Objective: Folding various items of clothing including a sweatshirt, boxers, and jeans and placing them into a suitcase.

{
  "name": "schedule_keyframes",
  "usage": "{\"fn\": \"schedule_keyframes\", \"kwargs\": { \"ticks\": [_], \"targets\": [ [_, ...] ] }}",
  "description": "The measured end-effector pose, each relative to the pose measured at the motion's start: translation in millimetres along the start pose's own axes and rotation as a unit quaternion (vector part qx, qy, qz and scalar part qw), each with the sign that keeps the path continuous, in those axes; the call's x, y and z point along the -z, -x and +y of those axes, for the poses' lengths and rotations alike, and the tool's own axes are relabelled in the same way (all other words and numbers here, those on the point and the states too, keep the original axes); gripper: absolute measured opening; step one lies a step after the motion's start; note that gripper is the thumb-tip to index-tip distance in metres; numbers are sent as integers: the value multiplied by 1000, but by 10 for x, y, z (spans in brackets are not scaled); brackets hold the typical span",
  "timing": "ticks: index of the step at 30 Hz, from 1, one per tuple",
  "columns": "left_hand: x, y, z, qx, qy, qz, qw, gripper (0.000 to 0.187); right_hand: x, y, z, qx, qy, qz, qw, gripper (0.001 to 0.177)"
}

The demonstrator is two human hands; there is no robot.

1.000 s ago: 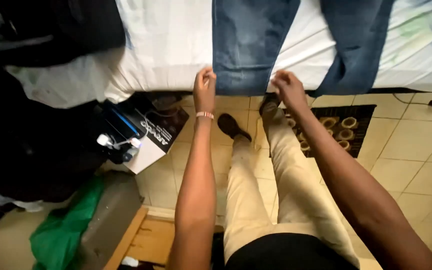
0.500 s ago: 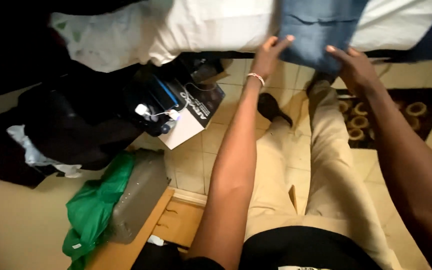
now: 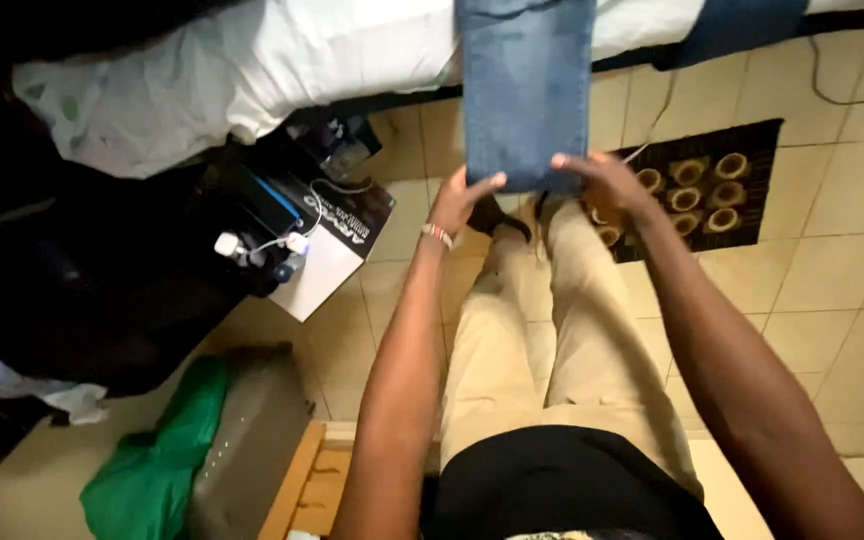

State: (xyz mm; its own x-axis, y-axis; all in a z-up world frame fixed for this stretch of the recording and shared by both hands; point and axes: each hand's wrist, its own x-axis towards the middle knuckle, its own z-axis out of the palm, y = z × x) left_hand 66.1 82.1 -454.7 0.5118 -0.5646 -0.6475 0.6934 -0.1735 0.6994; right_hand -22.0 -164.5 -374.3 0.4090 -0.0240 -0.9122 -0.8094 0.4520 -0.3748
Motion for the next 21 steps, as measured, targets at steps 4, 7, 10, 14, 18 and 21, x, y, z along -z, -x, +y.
{"fn": "schedule_keyframes", "kwargs": {
  "ticks": [4, 7, 10, 14, 18, 21],
  "targets": [
    [-132, 413, -243, 15, -20, 10, 1000, 69, -48, 169, 332, 58, -47, -61, 995, 62],
    [-236, 764, -417, 48, 3, 38, 998, 61, -70, 289, 551, 39, -89, -50, 994, 65],
    [-369, 1132, -416, 75, 92, 48, 992, 49, -99, 573, 655, 30, -31, -31, 999, 70],
    [-426, 1230, -237, 82, 157, 62, 982, 41, -140, 703, 551, 11, -18, -59, 998, 70],
    [-519, 1362, 128, 73, 125, 97, 985, 40, -298, 1022, 412, -4, 87, -33, 996, 68],
    [-567, 1324, 163, 60, 108, 123, 985, 41, -314, 1061, 475, 31, -27, -19, 999, 69]
  ]
}}
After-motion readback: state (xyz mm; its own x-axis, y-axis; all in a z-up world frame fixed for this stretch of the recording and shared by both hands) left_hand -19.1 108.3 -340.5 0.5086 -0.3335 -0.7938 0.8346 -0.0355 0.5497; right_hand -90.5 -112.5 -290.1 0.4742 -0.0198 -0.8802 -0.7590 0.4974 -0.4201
